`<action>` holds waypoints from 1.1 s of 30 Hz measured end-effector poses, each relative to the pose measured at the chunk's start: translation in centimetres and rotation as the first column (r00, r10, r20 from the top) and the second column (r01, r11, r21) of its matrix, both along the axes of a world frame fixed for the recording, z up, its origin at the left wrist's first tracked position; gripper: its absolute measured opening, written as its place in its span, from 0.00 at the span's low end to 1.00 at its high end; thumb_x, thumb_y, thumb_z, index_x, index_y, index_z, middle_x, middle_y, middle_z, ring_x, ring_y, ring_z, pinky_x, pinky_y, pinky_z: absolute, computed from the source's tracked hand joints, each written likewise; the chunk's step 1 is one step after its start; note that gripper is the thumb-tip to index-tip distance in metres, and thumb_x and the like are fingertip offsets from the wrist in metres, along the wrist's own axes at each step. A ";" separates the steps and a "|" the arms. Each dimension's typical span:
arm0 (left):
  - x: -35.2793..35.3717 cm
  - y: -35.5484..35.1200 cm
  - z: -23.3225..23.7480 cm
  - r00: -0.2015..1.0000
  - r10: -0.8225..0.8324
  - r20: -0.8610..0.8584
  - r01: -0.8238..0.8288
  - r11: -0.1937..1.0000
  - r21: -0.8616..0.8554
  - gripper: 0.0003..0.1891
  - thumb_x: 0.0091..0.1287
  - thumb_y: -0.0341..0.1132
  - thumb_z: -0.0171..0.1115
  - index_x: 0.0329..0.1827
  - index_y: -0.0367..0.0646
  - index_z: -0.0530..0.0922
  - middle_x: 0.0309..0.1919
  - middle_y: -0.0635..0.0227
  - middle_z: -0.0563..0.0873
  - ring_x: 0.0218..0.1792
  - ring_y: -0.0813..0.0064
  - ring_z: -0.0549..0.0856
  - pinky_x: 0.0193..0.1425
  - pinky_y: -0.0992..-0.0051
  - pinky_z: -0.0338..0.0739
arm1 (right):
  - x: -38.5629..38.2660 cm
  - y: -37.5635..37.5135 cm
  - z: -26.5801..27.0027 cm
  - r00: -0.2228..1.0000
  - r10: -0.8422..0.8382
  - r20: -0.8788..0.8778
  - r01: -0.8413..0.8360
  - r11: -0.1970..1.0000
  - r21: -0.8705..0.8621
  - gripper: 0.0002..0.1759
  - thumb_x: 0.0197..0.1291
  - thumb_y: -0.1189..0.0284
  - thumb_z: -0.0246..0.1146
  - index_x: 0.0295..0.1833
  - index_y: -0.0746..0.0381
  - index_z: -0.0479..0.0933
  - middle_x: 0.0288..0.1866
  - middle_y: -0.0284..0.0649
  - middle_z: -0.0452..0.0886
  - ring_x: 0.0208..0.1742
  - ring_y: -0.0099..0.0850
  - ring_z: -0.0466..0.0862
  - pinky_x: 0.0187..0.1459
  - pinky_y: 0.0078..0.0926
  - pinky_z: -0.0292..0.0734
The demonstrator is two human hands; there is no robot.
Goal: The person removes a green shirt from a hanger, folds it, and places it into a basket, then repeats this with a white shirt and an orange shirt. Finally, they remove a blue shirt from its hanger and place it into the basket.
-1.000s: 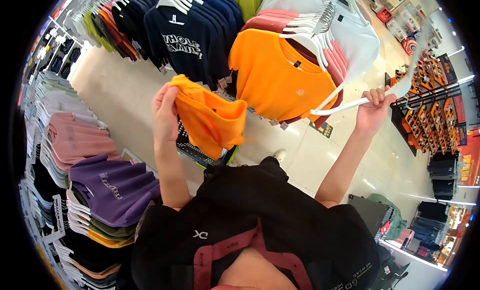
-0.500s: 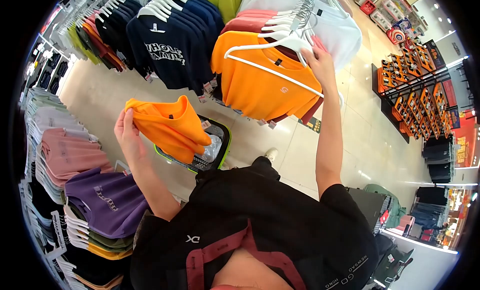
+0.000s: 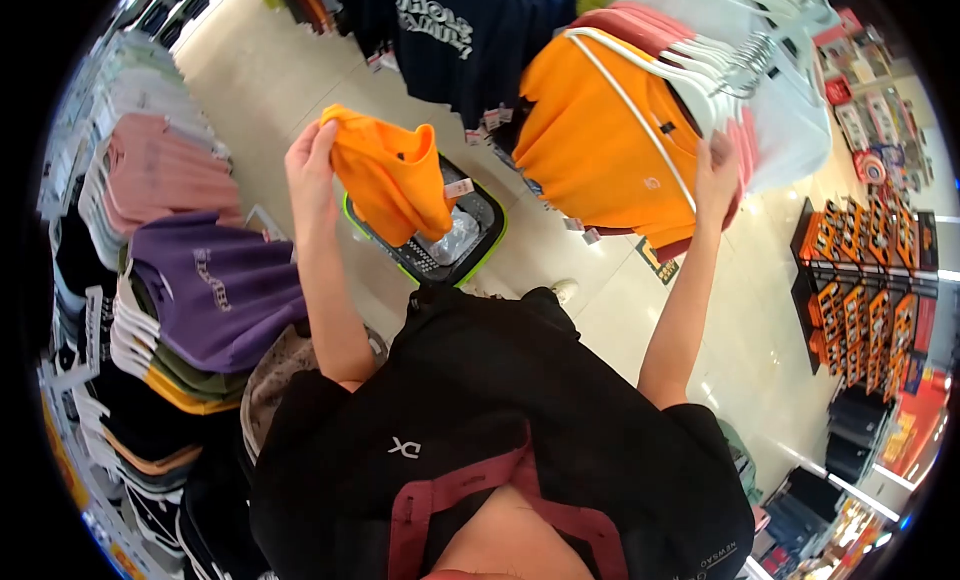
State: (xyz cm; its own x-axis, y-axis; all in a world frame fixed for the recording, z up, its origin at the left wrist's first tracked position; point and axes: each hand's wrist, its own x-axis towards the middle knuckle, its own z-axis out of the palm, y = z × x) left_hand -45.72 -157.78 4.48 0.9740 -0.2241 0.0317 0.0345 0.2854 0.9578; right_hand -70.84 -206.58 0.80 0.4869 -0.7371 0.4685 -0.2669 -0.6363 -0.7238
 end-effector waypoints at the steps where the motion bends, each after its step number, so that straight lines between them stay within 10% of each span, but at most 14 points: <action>1: -0.1 -0.1 -0.1 1.000 -0.010 0.001 0.010 1.000 -0.001 0.12 0.77 0.34 0.59 0.52 0.31 0.82 0.42 0.70 0.87 0.42 0.84 0.84 0.48 0.82 0.77 | -0.1 1.4 0.5 0.998 -0.049 0.031 0.051 0.996 -0.073 0.24 0.66 0.69 0.68 0.61 0.72 0.74 0.54 0.49 0.83 0.55 0.36 0.83 0.58 0.31 0.78; 7: 0.3 0.3 -1.4 1.000 0.013 -0.009 -0.013 1.000 -0.017 0.12 0.76 0.33 0.60 0.50 0.31 0.82 0.39 0.72 0.86 0.40 0.86 0.82 0.45 0.83 0.76 | 0.8 6.0 1.0 0.950 -0.007 0.313 0.010 1.000 -0.009 0.22 0.69 0.79 0.61 0.66 0.70 0.66 0.63 0.47 0.75 0.63 0.35 0.78 0.63 0.29 0.73; 21: -0.7 0.6 -3.3 0.971 0.208 0.118 -0.203 0.978 -0.054 0.11 0.75 0.33 0.60 0.50 0.32 0.83 0.39 0.72 0.86 0.39 0.86 0.82 0.45 0.82 0.77 | 9.8 17.3 -2.3 0.832 0.525 0.180 -0.549 0.825 0.131 0.21 0.71 0.82 0.57 0.67 0.67 0.67 0.66 0.45 0.75 0.64 0.33 0.78 0.65 0.28 0.72; 27: 1.5 -1.5 -19.1 0.943 0.332 0.011 -0.328 0.924 0.195 0.16 0.75 0.33 0.59 0.59 0.32 0.76 0.50 0.65 0.86 0.50 0.77 0.83 0.57 0.74 0.77 | 10.7 20.0 -6.0 0.696 0.718 -0.011 -0.698 0.680 0.226 0.21 0.72 0.77 0.59 0.68 0.64 0.68 0.65 0.44 0.75 0.61 0.32 0.79 0.61 0.26 0.75; 31: -1.9 -1.4 -33.6 0.936 0.234 -0.264 -0.086 0.877 0.472 0.22 0.72 0.32 0.56 0.67 0.33 0.73 0.61 0.57 0.83 0.60 0.67 0.81 0.66 0.68 0.73 | 9.8 19.6 -8.7 0.535 0.832 -0.144 -0.748 0.546 0.377 0.23 0.71 0.75 0.60 0.69 0.65 0.69 0.61 0.44 0.76 0.59 0.32 0.80 0.54 0.28 0.79; 33: -7.4 -1.9 -30.3 0.908 0.313 -0.277 -0.111 0.819 0.563 0.22 0.72 0.36 0.60 0.65 0.34 0.76 0.61 0.55 0.83 0.63 0.64 0.81 0.67 0.67 0.73 | 8.7 18.8 -9.4 0.488 0.864 -0.128 -0.766 0.493 0.413 0.23 0.70 0.74 0.60 0.69 0.65 0.69 0.60 0.44 0.76 0.58 0.32 0.81 0.53 0.28 0.79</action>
